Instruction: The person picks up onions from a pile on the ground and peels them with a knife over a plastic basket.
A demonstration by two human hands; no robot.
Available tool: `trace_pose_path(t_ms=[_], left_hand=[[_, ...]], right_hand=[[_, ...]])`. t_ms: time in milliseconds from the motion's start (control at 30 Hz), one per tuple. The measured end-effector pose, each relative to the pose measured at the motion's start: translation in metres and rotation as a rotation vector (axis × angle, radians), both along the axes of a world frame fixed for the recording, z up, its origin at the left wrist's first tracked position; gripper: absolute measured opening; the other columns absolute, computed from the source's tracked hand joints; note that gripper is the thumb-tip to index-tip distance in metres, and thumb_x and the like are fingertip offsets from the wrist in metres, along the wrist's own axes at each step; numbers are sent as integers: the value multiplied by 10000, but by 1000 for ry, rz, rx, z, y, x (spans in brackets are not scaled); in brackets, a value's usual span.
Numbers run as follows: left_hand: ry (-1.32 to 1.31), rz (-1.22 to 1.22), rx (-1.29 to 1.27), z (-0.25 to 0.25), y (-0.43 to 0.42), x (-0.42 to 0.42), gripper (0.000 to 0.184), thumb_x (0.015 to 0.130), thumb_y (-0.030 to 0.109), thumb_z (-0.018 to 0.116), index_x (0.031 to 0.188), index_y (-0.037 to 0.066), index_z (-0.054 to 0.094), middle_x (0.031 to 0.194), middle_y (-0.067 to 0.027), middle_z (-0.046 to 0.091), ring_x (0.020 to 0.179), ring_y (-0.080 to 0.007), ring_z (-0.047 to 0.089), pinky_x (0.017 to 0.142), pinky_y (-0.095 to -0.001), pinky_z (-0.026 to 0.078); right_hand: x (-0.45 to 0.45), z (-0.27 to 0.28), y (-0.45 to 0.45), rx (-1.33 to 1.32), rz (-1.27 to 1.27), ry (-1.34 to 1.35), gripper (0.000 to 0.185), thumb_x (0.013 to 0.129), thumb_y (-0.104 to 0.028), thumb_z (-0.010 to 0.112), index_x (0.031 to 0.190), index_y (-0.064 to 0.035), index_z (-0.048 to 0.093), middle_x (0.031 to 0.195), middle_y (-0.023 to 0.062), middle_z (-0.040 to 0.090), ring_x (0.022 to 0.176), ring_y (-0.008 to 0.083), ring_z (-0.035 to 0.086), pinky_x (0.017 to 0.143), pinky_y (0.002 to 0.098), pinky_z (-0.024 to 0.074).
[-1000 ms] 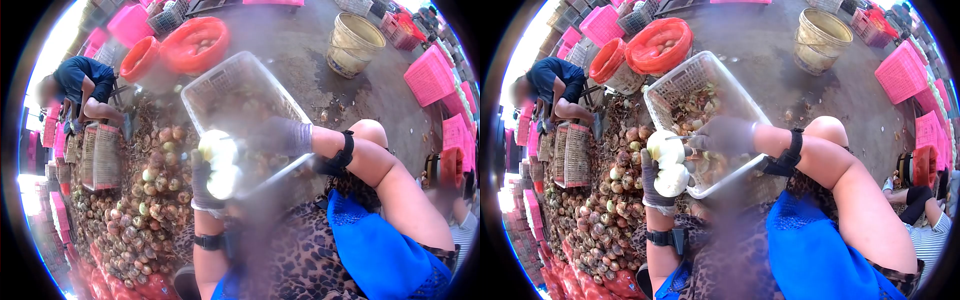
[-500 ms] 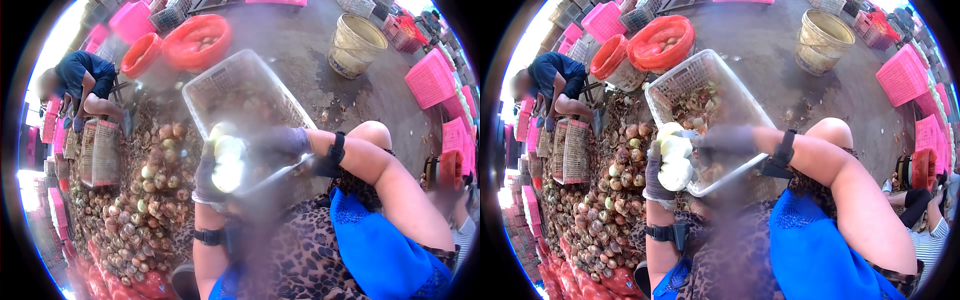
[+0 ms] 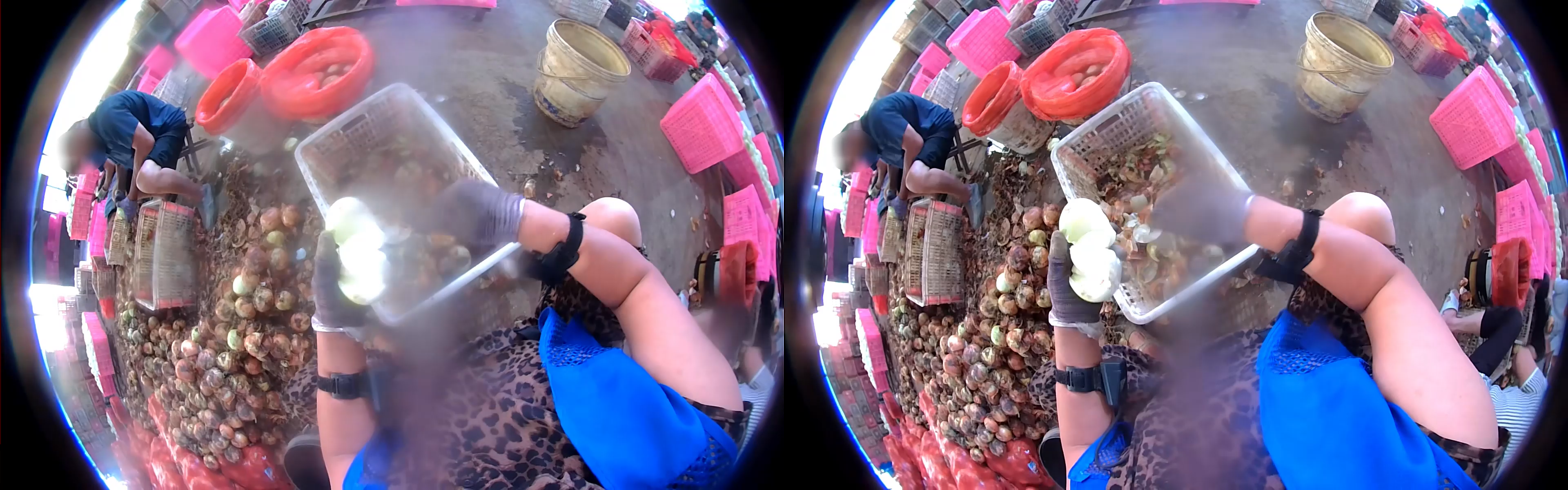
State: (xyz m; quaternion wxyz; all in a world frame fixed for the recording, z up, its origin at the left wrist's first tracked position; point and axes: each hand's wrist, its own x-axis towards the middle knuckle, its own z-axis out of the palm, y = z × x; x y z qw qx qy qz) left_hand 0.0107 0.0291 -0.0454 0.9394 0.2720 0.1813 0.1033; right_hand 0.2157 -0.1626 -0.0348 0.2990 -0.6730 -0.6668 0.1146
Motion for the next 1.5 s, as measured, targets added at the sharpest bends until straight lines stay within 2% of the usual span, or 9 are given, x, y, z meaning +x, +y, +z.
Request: trace_pose_path(t_ms=[100, 200, 500, 733, 867, 1133, 1267, 1400, 1500], left_hand=[[47, 117, 104, 19, -9, 6, 637, 973, 520, 570, 1358, 15, 519, 1127, -149, 680, 891, -261, 699, 734, -408, 616], [59, 135, 174, 24, -12, 10, 594, 966, 481, 598, 1360, 43, 523, 1079, -97, 679, 890, -203, 693, 730, -337, 609], [-19, 116, 205, 19, -11, 9, 576, 991, 447, 582, 1378, 26, 507, 1126, -123, 680, 913, -246, 695, 765, -385, 609], [72, 216, 313, 12, -10, 13, 542, 989, 452, 583, 1348, 49, 530, 1066, -118, 686, 873, -237, 693, 740, -385, 605], [-174, 107, -72, -10, 11, 15, 535, 994, 464, 566, 1332, 51, 540, 1069, -121, 690, 868, -257, 692, 727, -396, 599], [-110, 299, 153, 19, -4, 36, 471, 999, 340, 584, 1379, 73, 504, 1201, -62, 588, 1056, -181, 603, 836, -303, 549], [106, 596, 869, 27, -6, 35, 552, 953, 268, 673, 1421, 112, 425, 1359, -118, 509, 1116, -242, 610, 898, -391, 577], [-5, 352, 61, 9, 18, 33, 576, 919, 542, 607, 1316, 126, 562, 1068, -80, 688, 894, -319, 678, 693, -435, 611], [-73, 245, -172, -48, 47, 46, 494, 891, 477, 585, 1250, 139, 598, 1052, -101, 691, 897, -343, 674, 676, -494, 606]], right_hand=[[-9, 25, -7, -198, -127, 499, 317, 975, -314, 541, 892, -58, 709, 848, 164, 702, 780, 346, 668, 738, 445, 508], [-28, 16, -9, -235, 117, 137, 382, 984, -352, 509, 900, -42, 715, 859, 180, 703, 778, 366, 662, 748, 454, 506], [-46, 45, -6, -547, 4, 441, 415, 961, -389, 537, 1048, -32, 731, 942, 202, 718, 862, 383, 679, 814, 448, 508], [-52, 58, 1, -524, -11, -102, 288, 918, -319, 609, 948, -55, 719, 788, 175, 693, 747, 381, 682, 710, 467, 525], [-57, 40, 6, -374, -189, -183, 186, 875, -244, 637, 913, -77, 708, 736, 153, 671, 725, 358, 690, 671, 454, 532], [-25, 25, 13, -204, -337, 147, 165, 882, -150, 606, 998, -79, 698, 952, 129, 690, 947, 310, 684, 793, 410, 539], [-19, 48, 7, -161, -317, 9, 217, 951, -219, 593, 1019, -56, 719, 895, 129, 711, 883, 187, 664, 782, 359, 520], [-19, 62, -1, 58, -428, 347, 319, 973, -329, 577, 969, -48, 728, 799, 129, 709, 778, 161, 660, 739, 348, 509], [-20, 63, -10, 2, -422, 523, 319, 951, -357, 565, 925, -76, 714, 755, 140, 694, 720, 221, 674, 718, 371, 504]])
